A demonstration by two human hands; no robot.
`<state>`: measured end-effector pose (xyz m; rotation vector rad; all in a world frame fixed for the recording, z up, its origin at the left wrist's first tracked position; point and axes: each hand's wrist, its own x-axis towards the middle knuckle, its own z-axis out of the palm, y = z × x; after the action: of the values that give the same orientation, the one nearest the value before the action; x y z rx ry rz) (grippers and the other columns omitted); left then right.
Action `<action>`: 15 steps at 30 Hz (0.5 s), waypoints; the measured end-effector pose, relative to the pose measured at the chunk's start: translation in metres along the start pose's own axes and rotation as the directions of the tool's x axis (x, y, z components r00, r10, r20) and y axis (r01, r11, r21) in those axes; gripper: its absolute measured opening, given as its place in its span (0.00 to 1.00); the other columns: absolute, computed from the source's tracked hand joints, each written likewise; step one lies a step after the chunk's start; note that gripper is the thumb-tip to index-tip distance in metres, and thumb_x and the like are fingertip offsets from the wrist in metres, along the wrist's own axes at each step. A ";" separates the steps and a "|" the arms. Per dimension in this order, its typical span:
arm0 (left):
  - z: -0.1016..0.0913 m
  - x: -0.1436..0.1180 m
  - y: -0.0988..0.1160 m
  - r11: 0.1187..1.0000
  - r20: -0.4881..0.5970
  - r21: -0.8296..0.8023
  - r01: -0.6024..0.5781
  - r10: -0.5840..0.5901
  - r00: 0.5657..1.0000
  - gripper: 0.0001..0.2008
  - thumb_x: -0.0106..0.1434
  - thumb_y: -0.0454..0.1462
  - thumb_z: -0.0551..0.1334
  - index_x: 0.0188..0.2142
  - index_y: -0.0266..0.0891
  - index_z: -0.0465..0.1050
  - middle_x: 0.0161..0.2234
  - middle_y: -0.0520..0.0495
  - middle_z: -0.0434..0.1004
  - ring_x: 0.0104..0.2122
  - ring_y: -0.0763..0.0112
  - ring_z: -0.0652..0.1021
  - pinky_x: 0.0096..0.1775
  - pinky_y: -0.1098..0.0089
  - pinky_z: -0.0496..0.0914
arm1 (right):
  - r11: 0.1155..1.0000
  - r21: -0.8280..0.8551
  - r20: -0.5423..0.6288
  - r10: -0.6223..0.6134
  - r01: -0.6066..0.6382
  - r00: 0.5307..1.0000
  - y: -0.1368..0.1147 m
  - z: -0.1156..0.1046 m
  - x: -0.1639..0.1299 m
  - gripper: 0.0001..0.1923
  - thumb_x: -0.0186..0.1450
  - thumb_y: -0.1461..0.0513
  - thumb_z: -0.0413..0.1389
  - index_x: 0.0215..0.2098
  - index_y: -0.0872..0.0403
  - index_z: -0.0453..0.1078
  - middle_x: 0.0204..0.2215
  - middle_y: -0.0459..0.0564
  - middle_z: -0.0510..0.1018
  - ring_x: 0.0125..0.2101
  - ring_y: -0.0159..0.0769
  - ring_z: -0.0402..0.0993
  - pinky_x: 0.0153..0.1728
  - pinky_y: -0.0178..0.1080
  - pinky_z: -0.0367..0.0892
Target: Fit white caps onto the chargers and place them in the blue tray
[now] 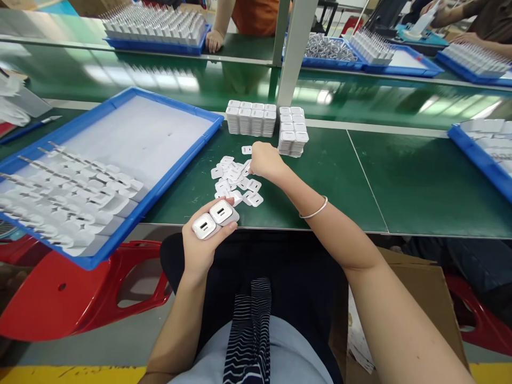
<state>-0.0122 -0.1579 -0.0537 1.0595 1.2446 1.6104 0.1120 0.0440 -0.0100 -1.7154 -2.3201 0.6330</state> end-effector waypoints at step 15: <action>-0.002 0.005 -0.005 0.996 0.108 -0.037 -0.086 0.089 0.990 0.24 0.50 0.37 0.79 0.48 0.45 0.83 0.68 0.42 0.66 0.69 0.48 0.66 0.70 0.50 0.59 | 0.776 0.609 -0.048 -0.168 0.162 0.985 0.008 -0.013 -0.071 0.07 0.58 0.61 0.68 0.30 0.55 0.76 0.27 0.46 0.78 0.29 0.34 0.73 0.33 0.39 0.67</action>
<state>-0.0156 -0.1531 -0.0581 1.1800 1.1093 1.6100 0.1467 -0.0184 0.0048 -1.1874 -1.9188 1.1946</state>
